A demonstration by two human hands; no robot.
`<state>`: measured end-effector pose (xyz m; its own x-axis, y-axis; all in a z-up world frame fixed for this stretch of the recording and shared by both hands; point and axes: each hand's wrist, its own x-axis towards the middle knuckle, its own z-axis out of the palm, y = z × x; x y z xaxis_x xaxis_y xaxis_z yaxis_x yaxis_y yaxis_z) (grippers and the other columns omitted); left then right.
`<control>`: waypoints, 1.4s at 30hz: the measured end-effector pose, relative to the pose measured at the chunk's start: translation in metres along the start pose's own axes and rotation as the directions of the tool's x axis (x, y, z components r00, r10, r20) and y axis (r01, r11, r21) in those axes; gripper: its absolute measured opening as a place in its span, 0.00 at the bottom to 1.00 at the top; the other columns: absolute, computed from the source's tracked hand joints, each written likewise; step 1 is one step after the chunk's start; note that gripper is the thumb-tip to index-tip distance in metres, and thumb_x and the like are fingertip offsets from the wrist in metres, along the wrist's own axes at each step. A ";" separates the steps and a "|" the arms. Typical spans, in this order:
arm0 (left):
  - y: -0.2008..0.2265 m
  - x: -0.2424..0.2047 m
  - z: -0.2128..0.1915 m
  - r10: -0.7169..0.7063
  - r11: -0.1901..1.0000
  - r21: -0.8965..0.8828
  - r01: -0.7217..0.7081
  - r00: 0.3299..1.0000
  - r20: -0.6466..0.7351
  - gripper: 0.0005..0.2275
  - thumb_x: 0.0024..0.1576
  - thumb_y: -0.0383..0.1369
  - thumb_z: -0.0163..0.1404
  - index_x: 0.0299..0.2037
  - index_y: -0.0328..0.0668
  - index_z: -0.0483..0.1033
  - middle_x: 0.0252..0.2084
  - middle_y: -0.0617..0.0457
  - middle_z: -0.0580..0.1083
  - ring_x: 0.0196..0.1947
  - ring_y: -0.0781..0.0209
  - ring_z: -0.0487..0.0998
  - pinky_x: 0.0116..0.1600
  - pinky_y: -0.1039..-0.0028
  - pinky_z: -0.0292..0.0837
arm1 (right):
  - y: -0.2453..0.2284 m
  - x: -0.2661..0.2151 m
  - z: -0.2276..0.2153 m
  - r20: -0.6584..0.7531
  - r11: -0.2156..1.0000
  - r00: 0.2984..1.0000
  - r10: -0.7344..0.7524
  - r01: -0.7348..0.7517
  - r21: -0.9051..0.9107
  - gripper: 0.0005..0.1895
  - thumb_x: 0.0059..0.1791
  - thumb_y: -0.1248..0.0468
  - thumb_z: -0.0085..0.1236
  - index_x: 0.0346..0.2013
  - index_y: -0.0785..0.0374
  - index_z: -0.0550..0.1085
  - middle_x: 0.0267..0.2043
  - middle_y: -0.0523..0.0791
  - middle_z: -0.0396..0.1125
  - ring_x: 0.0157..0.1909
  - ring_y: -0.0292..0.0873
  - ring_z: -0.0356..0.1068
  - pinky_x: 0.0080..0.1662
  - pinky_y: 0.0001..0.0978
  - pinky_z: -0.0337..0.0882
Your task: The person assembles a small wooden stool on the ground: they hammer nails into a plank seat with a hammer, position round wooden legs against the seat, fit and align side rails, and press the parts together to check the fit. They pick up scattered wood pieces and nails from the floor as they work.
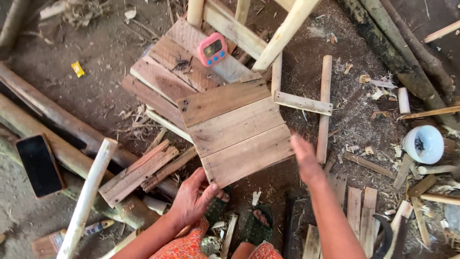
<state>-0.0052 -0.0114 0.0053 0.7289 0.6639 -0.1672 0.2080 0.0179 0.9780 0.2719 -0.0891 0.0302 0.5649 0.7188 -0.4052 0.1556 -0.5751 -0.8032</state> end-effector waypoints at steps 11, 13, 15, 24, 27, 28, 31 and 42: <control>0.023 0.033 -0.015 0.027 0.974 0.227 -0.028 1.000 0.005 0.32 0.52 0.57 0.26 0.49 0.38 0.70 0.34 0.50 0.75 0.30 0.61 0.76 0.33 0.70 0.77 | 0.073 -0.011 0.012 -0.228 0.943 0.961 0.156 -0.076 0.323 0.39 0.45 0.47 0.41 0.59 0.77 0.54 0.62 0.57 0.54 0.63 0.47 0.55 0.62 0.34 0.53; 0.000 0.035 -0.028 -0.041 0.987 0.155 0.041 0.999 -0.004 0.23 0.55 0.48 0.32 0.47 0.42 0.72 0.34 0.48 0.76 0.32 0.60 0.76 0.39 0.66 0.75 | 0.054 -0.022 0.018 -0.157 0.952 0.969 0.192 -0.145 0.271 0.43 0.46 0.42 0.39 0.62 0.75 0.50 0.63 0.60 0.48 0.65 0.53 0.51 0.64 0.43 0.48; -0.011 0.038 -0.038 -0.097 0.992 0.083 0.098 0.995 -0.019 0.14 0.58 0.40 0.38 0.46 0.46 0.74 0.33 0.47 0.76 0.35 0.59 0.76 0.45 0.62 0.73 | 0.033 -0.029 0.023 -0.088 0.958 0.972 0.217 -0.195 0.210 0.47 0.47 0.36 0.37 0.65 0.72 0.46 0.64 0.64 0.41 0.67 0.59 0.47 0.66 0.52 0.43; 0.003 0.024 -0.055 -0.290 0.949 0.122 0.291 0.957 -0.026 0.16 0.56 0.42 0.41 0.51 0.50 0.74 0.32 0.44 0.77 0.37 0.52 0.77 0.46 0.56 0.71 | 0.079 -0.033 0.043 -0.076 0.955 0.997 -0.012 0.034 0.296 0.35 0.53 0.49 0.32 0.64 0.76 0.48 0.65 0.66 0.43 0.68 0.63 0.39 0.66 0.54 0.37; 0.001 0.023 -0.057 -0.304 0.944 0.126 0.305 0.952 -0.027 0.17 0.57 0.43 0.41 0.52 0.51 0.74 0.32 0.40 0.77 0.37 0.45 0.78 0.46 0.54 0.72 | 0.086 -0.031 0.044 -0.106 0.940 0.994 -0.039 0.073 0.333 0.35 0.52 0.49 0.34 0.64 0.75 0.50 0.64 0.65 0.45 0.67 0.62 0.42 0.66 0.54 0.38; -0.004 0.021 -0.055 -0.287 0.954 0.074 0.290 0.957 -0.045 0.16 0.57 0.41 0.42 0.52 0.50 0.74 0.36 0.41 0.78 0.40 0.48 0.77 0.49 0.55 0.70 | 0.075 -0.033 0.043 -0.100 0.948 0.994 -0.041 0.071 0.311 0.37 0.52 0.47 0.33 0.64 0.75 0.47 0.64 0.67 0.41 0.67 0.66 0.38 0.65 0.57 0.38; -0.011 0.015 -0.056 -0.283 0.959 0.019 0.284 0.958 -0.054 0.16 0.56 0.39 0.42 0.53 0.50 0.74 0.41 0.42 0.78 0.44 0.51 0.76 0.52 0.56 0.69 | 0.089 -0.035 0.045 -0.086 0.957 0.996 -0.036 0.059 0.283 0.39 0.52 0.45 0.32 0.64 0.75 0.43 0.65 0.67 0.36 0.67 0.70 0.34 0.65 0.60 0.38; -0.016 0.020 -0.058 -0.316 0.947 -0.057 0.315 0.948 -0.020 0.16 0.55 0.40 0.46 0.51 0.49 0.75 0.43 0.45 0.78 0.46 0.52 0.76 0.55 0.58 0.67 | 0.056 -0.036 0.039 -0.033 0.989 0.999 -0.028 0.033 0.147 0.40 0.51 0.45 0.30 0.65 0.73 0.38 0.66 0.66 0.31 0.67 0.70 0.32 0.64 0.64 0.38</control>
<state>-0.0324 0.0450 -0.0067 0.6126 0.6389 -0.4654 0.3892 0.2687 0.8811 0.2288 -0.1315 -0.0174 0.5864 0.7217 -0.3678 0.0536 -0.4877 -0.8714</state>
